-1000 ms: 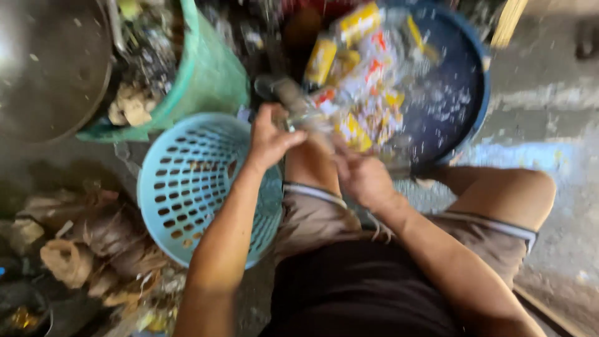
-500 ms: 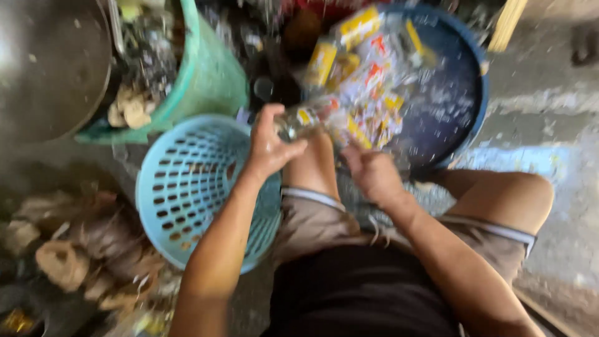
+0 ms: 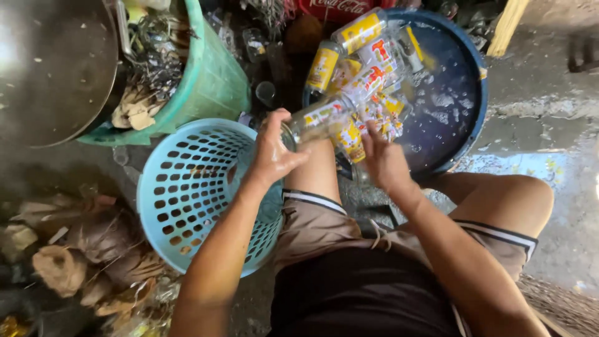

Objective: Washing glass jars in a tub of water, using a knife to remove labels, and placing them in a basket.

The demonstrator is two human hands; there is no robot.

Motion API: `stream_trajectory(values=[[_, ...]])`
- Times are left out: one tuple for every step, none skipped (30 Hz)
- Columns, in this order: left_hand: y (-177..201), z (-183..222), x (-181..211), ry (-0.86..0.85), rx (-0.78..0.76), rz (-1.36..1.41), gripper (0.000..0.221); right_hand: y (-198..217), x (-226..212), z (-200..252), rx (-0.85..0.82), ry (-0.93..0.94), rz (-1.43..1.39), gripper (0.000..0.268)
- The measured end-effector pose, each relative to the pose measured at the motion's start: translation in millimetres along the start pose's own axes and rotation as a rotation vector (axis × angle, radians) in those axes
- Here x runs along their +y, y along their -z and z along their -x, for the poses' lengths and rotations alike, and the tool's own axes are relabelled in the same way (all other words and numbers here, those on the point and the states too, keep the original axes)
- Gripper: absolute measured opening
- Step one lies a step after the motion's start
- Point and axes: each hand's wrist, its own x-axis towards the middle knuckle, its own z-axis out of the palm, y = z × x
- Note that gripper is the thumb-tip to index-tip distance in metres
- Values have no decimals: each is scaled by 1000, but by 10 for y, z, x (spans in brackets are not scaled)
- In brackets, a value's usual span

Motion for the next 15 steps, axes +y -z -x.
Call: stream_trajectory(values=[[-20,-21,57,15,0,2,82,77,-133,20,-15,-2,-2,31],[-44,-37,110,6,-3,-82,79,150,-262,43,-39,-44,-8,36],[-47,-74,125,-21,-8,-165,77,178,-406,49,-47,-88,-10,42],[-37,-40,121,-23,-10,-163,77,242,-468,2,-44,-90,-8,42],[-33,-24,158,-90,-1,-140,79,350,-522,-51,-56,-135,-13,47],[-26,-14,204,-156,9,-117,81,468,-579,-110,-67,-179,-18,53],[-23,-13,184,-174,13,-114,81,549,-675,-160,-50,-176,-11,53],[-21,-16,159,-197,13,-153,80,625,-769,-210,-87,-207,-30,37],[-49,48,164,-200,10,-191,79,728,-855,-198,-143,-242,-51,26],[-148,-8,70,-198,11,-186,79,821,-935,-189,-146,-242,-47,26],[-195,41,-50,-222,24,-238,82,854,-1077,-108,-240,-304,-93,29],[-240,96,-164,-246,36,-291,86,897,-1222,-28,-335,-365,-139,50],[-180,40,-69,-257,37,-289,86,867,-1073,-40,-324,-365,-137,50],[-115,-14,39,-265,10,-218,84,848,-931,-51,-292,-370,-107,50],[-28,-45,122,-273,-17,-150,83,797,-806,-56,-259,-373,-78,50]])
